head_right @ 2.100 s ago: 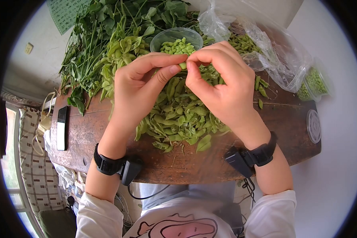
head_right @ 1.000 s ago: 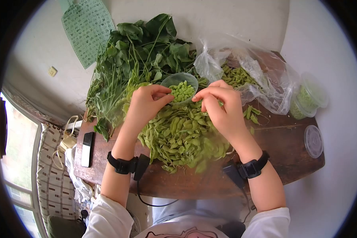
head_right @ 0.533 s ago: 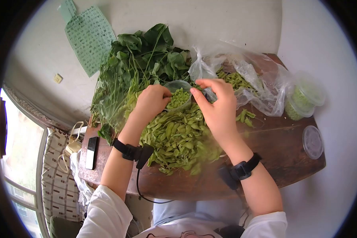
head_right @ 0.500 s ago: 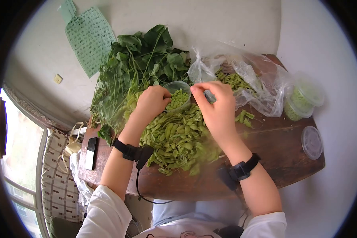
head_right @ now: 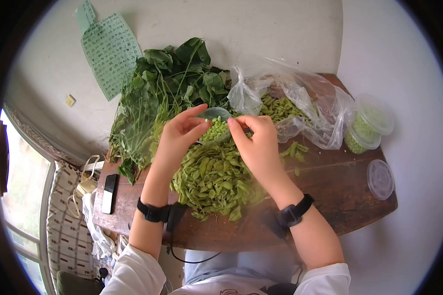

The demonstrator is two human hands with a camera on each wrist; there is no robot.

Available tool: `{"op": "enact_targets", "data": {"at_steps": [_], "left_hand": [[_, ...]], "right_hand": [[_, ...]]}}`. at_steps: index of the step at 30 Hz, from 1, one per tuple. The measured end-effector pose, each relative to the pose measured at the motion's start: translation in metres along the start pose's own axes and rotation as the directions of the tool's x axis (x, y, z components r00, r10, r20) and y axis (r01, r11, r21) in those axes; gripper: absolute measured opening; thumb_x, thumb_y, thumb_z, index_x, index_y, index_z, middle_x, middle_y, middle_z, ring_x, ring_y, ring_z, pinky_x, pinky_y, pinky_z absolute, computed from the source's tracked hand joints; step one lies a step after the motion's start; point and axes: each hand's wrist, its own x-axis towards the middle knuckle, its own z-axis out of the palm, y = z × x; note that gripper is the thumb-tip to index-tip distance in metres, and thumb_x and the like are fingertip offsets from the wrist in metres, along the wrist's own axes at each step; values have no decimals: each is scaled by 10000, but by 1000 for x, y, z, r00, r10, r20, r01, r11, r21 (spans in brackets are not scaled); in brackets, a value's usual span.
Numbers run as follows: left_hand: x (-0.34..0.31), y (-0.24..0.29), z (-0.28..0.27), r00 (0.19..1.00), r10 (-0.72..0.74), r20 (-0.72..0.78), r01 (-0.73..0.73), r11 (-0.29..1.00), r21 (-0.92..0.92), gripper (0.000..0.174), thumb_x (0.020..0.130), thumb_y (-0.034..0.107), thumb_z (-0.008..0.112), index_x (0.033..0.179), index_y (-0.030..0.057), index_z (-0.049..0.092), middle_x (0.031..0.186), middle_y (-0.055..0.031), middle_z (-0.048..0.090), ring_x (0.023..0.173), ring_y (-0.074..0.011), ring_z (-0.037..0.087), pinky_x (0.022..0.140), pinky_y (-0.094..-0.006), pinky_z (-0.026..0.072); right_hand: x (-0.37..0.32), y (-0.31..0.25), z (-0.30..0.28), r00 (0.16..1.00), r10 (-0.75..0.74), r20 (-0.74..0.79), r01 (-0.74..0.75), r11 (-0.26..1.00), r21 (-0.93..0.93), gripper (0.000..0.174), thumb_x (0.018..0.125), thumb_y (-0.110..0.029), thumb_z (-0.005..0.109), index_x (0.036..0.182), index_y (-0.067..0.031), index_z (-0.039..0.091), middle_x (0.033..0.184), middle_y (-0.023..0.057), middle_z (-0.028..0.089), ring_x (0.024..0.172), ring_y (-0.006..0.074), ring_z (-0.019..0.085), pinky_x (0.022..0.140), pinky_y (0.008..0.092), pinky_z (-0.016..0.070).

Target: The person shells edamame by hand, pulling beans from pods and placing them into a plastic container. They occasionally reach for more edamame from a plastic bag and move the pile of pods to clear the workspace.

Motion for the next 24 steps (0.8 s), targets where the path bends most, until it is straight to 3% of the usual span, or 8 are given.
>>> {"op": "enact_targets", "data": {"at_steps": [1, 7, 14, 15, 17, 21, 23, 24], "left_hand": [[-8, 2, 3, 1000, -25, 19, 29, 975, -220, 260, 938, 85, 680, 1185, 6, 668, 1047, -44, 723, 901, -73, 627, 772, -222, 481], [-32, -10, 7, 999, 20, -37, -33, 910, -413, 226, 948, 65, 677, 1159, -15, 680, 1061, -58, 725, 880, -68, 631, 788, -217, 498], [-31, -20, 7, 985, 74, -156, -103, 978, -184, 241, 1020, 105, 565, 1197, -26, 664, 958, -54, 736, 817, -62, 622, 696, -204, 495], [-31, -21, 7, 981, 94, -171, -121, 981, -153, 261, 1035, 144, 547, 1196, -23, 668, 954, -51, 736, 798, -62, 610, 677, -207, 492], [-32, -22, 5, 977, 105, -184, -128, 985, -117, 285, 1049, 186, 529, 1163, -27, 681, 929, -50, 738, 769, -57, 596, 660, -207, 485], [-35, -31, 6, 955, 166, -247, -173, 985, -6, 450, 1052, 323, 530, 830, -19, 719, 754, -46, 711, 677, -44, 560, 597, -213, 423], [-37, -33, 6, 946, 174, -274, -192, 980, -42, 541, 1046, 371, 539, 680, -4, 675, 696, -46, 692, 638, -47, 547, 586, -219, 406], [-38, -33, 7, 933, 203, -297, -221, 975, -27, 580, 1046, 394, 533, 633, 2, 644, 665, -41, 679, 616, -52, 543, 584, -221, 405]], "right_hand": [[0, 0, 1, 999, -37, -8, 37, 999, -16, 152, 888, -168, 729, 887, -17, 727, 819, 74, 695, 829, 225, 581, 781, 349, 438], [-2, -10, 5, 996, -39, 81, 32, 996, 88, 88, 868, -121, 730, 897, -38, 739, 833, 75, 704, 839, 231, 597, 794, 366, 465], [0, -3, 0, 971, -70, 229, 90, 993, -76, 166, 929, -158, 695, 986, -13, 751, 907, 73, 712, 907, 185, 621, 832, 320, 474], [1, 5, 2, 977, -124, 174, 134, 990, -47, 152, 911, -150, 707, 939, -6, 746, 815, 91, 709, 800, 206, 621, 743, 344, 466], [6, -11, -8, 943, 134, 306, -142, 990, 3, 167, 932, -162, 697, 948, -4, 747, 806, 70, 709, 703, 130, 606, 648, 298, 455], [4, -7, -8, 903, 150, 403, -243, 951, 190, 139, 907, -146, 724, 927, -13, 762, 755, 19, 710, 655, 55, 608, 587, 217, 462], [6, -11, -18, 730, 124, 672, -133, 990, -38, 128, 877, -129, 749, 915, -9, 763, 746, 23, 719, 674, 59, 636, 602, 212, 486], [6, -16, -22, 639, 173, 749, -248, 969, -12, 128, 842, -120, 765, 902, -6, 765, 760, 47, 732, 676, 76, 656, 605, 226, 497]]}}
